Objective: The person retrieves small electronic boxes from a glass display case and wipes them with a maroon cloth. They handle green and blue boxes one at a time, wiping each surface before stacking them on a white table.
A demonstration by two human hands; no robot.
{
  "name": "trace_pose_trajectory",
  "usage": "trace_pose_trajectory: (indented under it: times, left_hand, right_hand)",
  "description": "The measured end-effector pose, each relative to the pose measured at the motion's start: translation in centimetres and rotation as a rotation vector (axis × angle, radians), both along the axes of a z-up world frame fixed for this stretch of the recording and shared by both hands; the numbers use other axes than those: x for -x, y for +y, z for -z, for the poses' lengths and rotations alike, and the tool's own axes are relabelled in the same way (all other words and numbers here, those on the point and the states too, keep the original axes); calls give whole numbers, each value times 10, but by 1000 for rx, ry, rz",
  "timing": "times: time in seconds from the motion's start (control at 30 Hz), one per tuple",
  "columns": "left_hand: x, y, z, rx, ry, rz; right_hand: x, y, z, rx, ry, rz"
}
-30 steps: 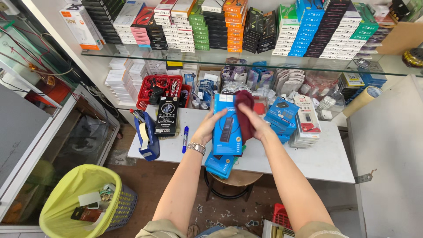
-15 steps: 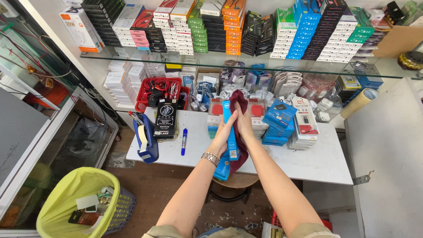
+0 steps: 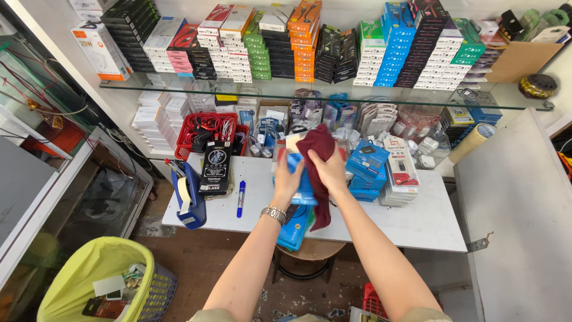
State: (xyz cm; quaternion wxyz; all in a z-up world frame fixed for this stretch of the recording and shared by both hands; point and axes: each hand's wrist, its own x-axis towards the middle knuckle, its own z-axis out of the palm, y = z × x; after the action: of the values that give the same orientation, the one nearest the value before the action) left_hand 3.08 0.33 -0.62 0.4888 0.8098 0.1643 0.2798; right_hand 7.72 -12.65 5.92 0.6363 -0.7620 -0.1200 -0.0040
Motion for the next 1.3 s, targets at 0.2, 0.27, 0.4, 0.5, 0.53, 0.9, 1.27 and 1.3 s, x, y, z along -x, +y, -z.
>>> trace_pose_trajectory:
  times: [0.2,0.27,0.4,0.5,0.53,0.9,1.27,1.3]
  left_hand:
    - [8,-28,-29,936,91,356]
    - [18,-32,-39,1018,115,401]
    - [27,-27,-47,1089,214,409]
    - [25,-19,-44,1134,166,396]
    - [22,-19,-42,1124,124,367]
    - [-6,19,-26,1299,-494,-164]
    - [8,20,-17,1248,-103,58]
    - [5,13,-18,1190,-14,94]
  right_hand:
    - [-13,17,38,-315,249,-162]
    - [-27,14,49,-398,352,-147]
    - [-39,-4,59,-27,1,-59]
    - [-28,-3,52,36,-94,-62]
    - [-21,2,49,37,-157,-101]
    - [5,-15,25,-30,-157,-173]
    - [-25,-28,31,-43,-102,-195]
    - [-25,-26,30,110,-285,-210]
